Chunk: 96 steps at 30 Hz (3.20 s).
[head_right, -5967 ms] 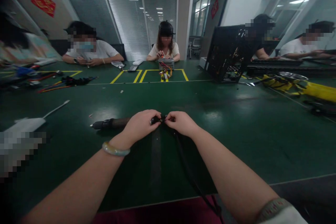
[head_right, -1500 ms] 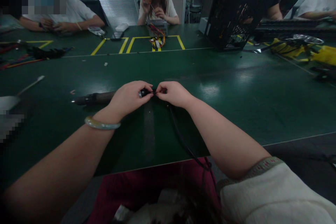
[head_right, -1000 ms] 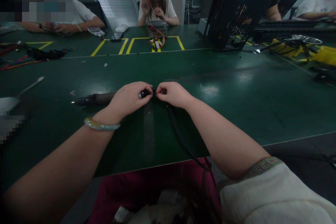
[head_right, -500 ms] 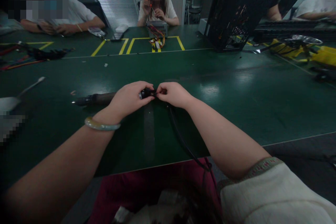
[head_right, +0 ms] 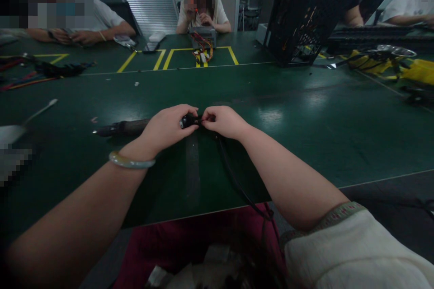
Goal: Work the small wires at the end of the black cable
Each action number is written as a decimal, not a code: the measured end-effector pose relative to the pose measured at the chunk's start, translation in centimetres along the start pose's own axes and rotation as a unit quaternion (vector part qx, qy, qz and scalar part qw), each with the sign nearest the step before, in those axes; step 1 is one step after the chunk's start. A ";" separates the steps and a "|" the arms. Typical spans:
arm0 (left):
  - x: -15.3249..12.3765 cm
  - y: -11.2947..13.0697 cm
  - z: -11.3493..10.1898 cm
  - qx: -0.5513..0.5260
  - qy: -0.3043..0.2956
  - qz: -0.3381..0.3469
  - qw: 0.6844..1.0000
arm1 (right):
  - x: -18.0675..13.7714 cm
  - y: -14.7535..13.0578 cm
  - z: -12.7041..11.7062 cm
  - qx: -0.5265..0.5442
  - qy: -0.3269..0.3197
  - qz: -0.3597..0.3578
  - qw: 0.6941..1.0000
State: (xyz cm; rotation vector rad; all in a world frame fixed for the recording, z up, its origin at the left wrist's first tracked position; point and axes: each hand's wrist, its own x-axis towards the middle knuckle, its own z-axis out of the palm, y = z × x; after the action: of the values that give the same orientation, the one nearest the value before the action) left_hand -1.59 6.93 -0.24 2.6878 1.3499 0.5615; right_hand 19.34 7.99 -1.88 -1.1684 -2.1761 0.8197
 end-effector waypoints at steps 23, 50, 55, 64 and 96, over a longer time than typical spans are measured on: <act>0.0 -0.3 0.4 -0.005 0.010 -0.006 1.000 | 0.1 0.3 0.2 0.003 0.003 0.001 1.000; 0.0 0.0 0.3 -0.030 0.016 -0.036 0.999 | 0.1 -0.1 0.5 -0.021 0.015 0.029 0.999; 0.0 0.3 0.0 -0.034 0.001 -0.047 0.998 | 0.1 -0.1 0.6 -0.019 0.017 0.024 0.999; 0.1 0.0 0.3 -0.040 -0.008 -0.056 0.998 | 0.0 0.2 0.6 -0.017 0.027 0.018 0.999; 0.2 0.1 0.0 -0.056 -0.004 -0.045 0.997 | -0.1 -0.5 0.4 -0.027 0.023 0.032 0.999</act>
State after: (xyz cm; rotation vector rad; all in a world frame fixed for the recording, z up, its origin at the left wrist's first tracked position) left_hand -1.45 7.01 -0.14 2.5251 1.3864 0.5974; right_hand 18.86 7.58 -1.84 -1.2769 -2.1450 0.7586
